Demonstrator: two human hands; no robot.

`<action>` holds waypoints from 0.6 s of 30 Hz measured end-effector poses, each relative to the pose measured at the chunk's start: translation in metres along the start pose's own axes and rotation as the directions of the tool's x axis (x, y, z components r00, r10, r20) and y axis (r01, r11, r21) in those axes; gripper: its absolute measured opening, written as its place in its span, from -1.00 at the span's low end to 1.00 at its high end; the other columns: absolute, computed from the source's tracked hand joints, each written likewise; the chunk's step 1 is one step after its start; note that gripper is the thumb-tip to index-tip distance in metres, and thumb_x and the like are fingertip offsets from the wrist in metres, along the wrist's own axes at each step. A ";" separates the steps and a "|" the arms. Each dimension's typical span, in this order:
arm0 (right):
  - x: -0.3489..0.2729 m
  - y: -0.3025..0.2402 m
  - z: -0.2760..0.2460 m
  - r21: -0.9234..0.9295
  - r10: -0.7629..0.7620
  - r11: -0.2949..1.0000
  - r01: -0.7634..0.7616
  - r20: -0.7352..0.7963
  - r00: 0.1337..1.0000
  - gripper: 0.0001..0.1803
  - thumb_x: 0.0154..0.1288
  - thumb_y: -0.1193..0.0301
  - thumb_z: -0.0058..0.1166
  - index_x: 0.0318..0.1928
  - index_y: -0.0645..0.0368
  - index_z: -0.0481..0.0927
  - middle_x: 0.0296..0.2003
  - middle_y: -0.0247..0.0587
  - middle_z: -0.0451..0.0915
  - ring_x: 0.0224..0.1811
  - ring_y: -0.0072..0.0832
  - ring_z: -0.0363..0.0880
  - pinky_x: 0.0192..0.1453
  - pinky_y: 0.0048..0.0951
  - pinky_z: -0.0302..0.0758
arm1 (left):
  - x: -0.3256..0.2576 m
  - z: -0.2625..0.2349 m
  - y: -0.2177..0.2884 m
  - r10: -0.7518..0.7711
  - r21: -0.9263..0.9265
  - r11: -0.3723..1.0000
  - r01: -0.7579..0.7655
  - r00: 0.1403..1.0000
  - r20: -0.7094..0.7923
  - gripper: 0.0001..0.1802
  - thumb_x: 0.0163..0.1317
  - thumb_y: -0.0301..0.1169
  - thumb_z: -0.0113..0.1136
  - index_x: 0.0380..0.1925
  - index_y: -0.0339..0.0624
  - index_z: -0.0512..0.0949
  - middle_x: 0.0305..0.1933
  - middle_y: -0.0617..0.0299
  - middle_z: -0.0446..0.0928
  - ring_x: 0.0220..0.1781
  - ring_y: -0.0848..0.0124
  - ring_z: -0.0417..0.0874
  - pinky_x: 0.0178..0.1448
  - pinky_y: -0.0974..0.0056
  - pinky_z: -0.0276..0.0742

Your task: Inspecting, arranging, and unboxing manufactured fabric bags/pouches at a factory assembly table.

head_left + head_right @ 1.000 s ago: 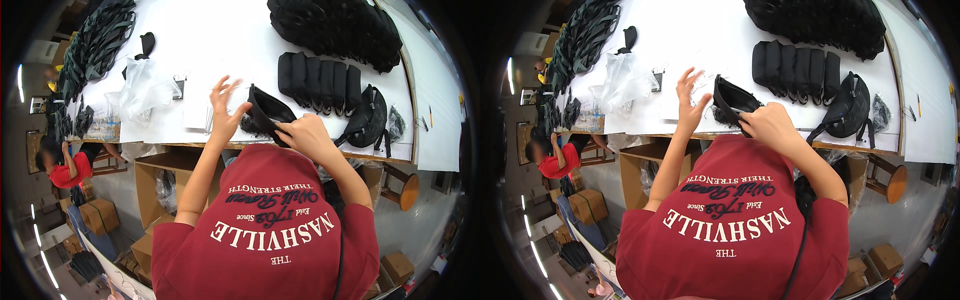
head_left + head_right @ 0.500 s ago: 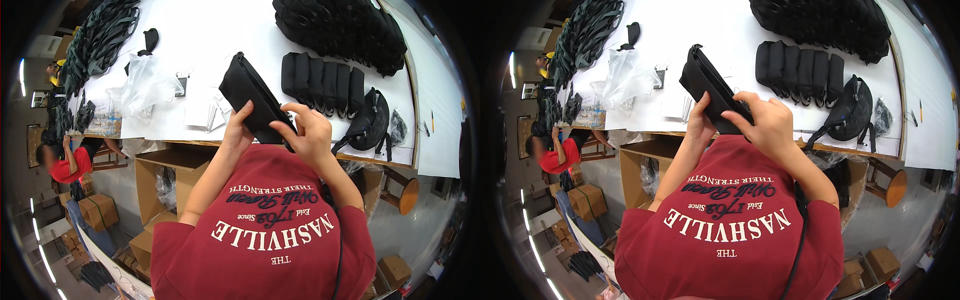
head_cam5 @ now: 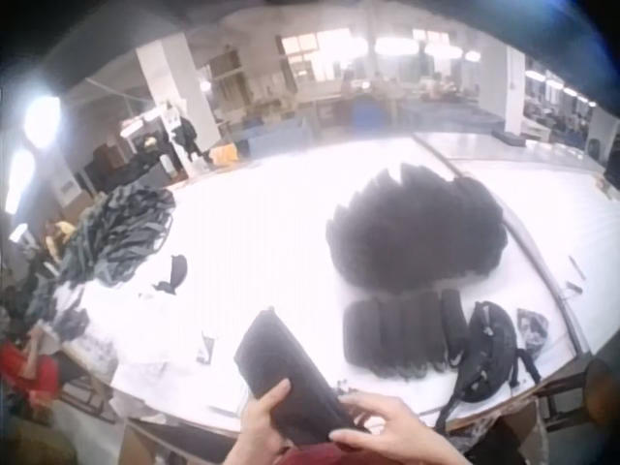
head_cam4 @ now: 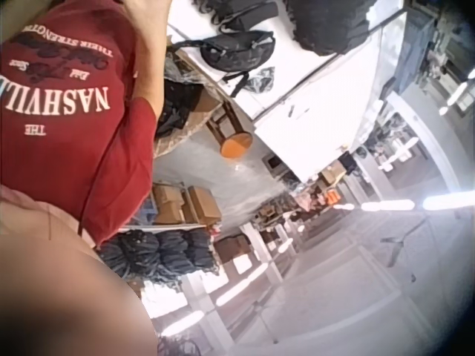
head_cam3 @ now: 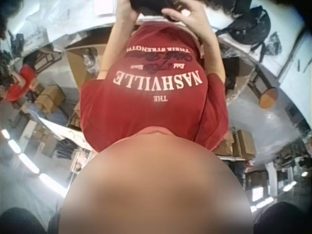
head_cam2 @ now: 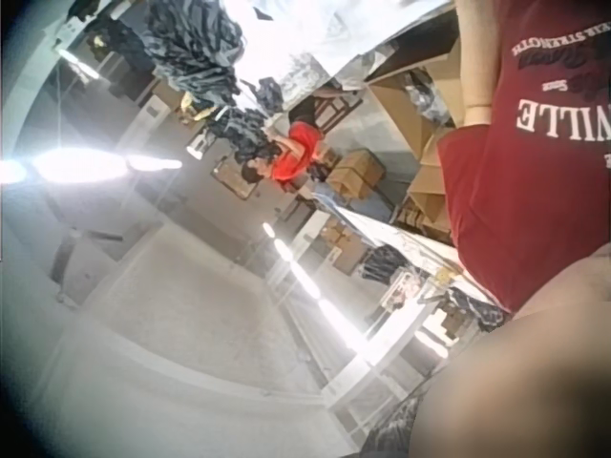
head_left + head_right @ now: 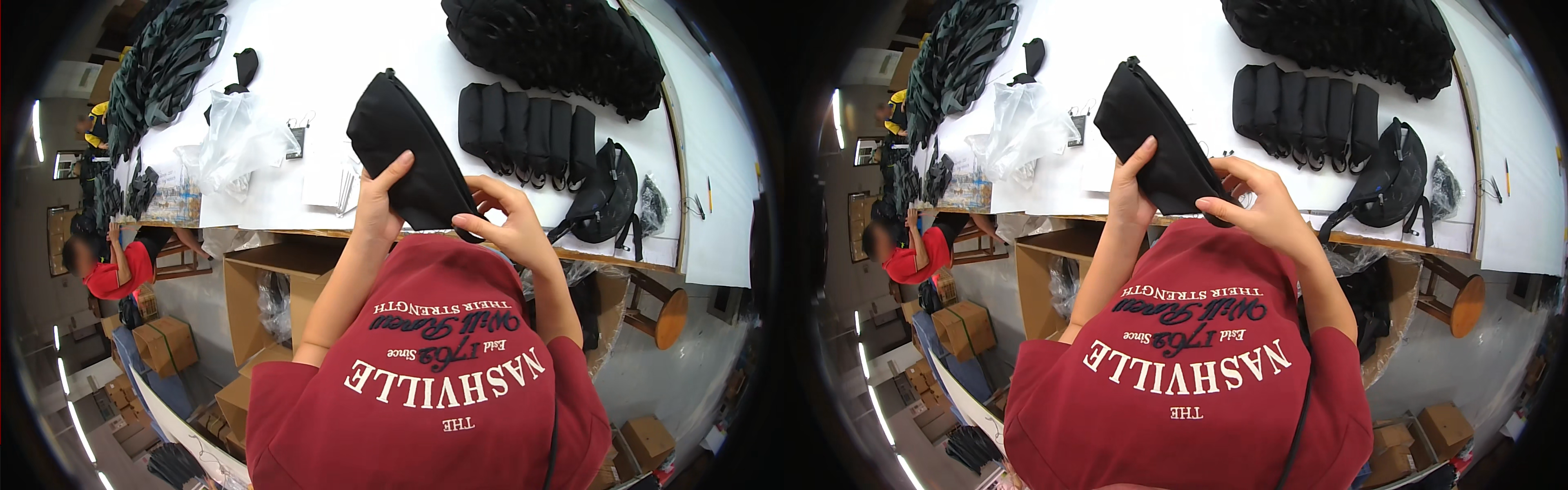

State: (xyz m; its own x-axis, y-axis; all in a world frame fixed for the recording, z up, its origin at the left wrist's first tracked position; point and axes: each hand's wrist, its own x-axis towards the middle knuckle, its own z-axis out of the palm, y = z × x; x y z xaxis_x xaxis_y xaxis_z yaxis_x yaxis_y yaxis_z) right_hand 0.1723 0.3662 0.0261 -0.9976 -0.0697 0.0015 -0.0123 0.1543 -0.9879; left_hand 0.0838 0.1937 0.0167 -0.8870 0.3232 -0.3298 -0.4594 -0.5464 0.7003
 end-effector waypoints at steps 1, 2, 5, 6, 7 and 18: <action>-0.001 0.001 -0.001 -0.001 -0.002 1.000 0.002 0.000 1.000 -0.55 0.10 0.45 0.24 0.04 0.27 0.51 -0.09 -0.23 0.56 -0.14 -0.58 0.52 -0.13 -0.55 0.43 | 0.001 0.000 0.001 0.002 -0.001 1.000 -0.002 1.000 0.001 -0.63 0.11 -0.52 0.26 -0.05 -0.19 0.47 -0.11 0.17 0.55 -0.08 0.33 0.60 0.02 0.25 0.55; -0.002 0.002 -0.003 0.105 0.011 0.994 -0.011 0.005 1.000 -0.51 0.09 0.48 0.23 0.08 0.27 0.49 -0.07 -0.22 0.55 -0.15 -0.58 0.52 -0.06 -0.53 0.44 | 0.002 -0.002 0.003 0.017 0.017 1.000 -0.017 1.000 0.003 -0.60 0.14 -0.48 0.23 0.00 -0.20 0.43 -0.08 0.16 0.54 -0.06 0.31 0.59 0.04 0.23 0.55; -0.004 -0.004 -0.005 0.258 0.007 0.966 -0.013 0.025 1.000 -0.47 0.09 0.51 0.19 0.13 0.29 0.45 -0.07 -0.18 0.55 -0.17 -0.55 0.54 0.02 -0.50 0.47 | 0.006 -0.012 0.006 0.021 0.027 0.999 -0.021 1.000 -0.010 -0.59 0.18 -0.44 0.19 0.05 -0.20 0.40 -0.04 0.15 0.53 -0.04 0.31 0.59 0.05 0.20 0.55; -0.004 -0.007 -0.006 0.306 -0.009 0.952 -0.002 0.037 0.999 -0.47 0.10 0.52 0.15 0.14 0.33 0.44 -0.09 -0.15 0.55 -0.16 -0.52 0.55 0.03 -0.47 0.49 | 0.007 -0.018 0.006 0.006 0.041 0.999 -0.006 1.000 0.017 -0.60 0.21 -0.38 0.17 0.05 -0.21 0.41 -0.01 0.14 0.53 0.00 0.30 0.57 0.09 0.18 0.52; -0.005 -0.005 -0.007 0.306 -0.010 0.952 -0.002 0.038 0.999 -0.47 0.10 0.52 0.15 0.14 0.33 0.44 -0.09 -0.15 0.55 -0.16 -0.52 0.55 0.03 -0.47 0.49 | 0.010 -0.024 0.006 -0.010 0.056 0.998 0.007 0.999 0.044 -0.59 0.24 -0.33 0.15 0.06 -0.21 0.41 0.02 0.12 0.52 0.04 0.30 0.56 0.12 0.16 0.50; -0.004 -0.015 -0.029 0.078 0.016 0.996 -0.051 0.390 0.920 -0.55 0.12 0.49 0.15 0.07 0.27 0.48 -0.16 -0.17 0.59 -0.15 -0.51 0.60 -0.05 -0.48 0.51 | 0.035 -0.045 0.041 -0.012 0.269 0.960 -0.077 0.949 0.315 -0.56 0.21 -0.32 0.18 0.05 -0.28 0.42 -0.03 0.12 0.54 -0.01 0.38 0.58 0.10 0.29 0.50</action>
State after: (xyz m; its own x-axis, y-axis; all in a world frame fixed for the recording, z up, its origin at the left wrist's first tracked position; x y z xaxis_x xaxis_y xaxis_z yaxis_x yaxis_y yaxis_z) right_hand 0.1745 0.3924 0.0453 -0.8917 -0.4464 -0.0750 0.0437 0.0799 -0.9958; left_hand 0.0320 0.1474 0.0051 -0.8216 0.5568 -0.1222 -0.3607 -0.3419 0.8678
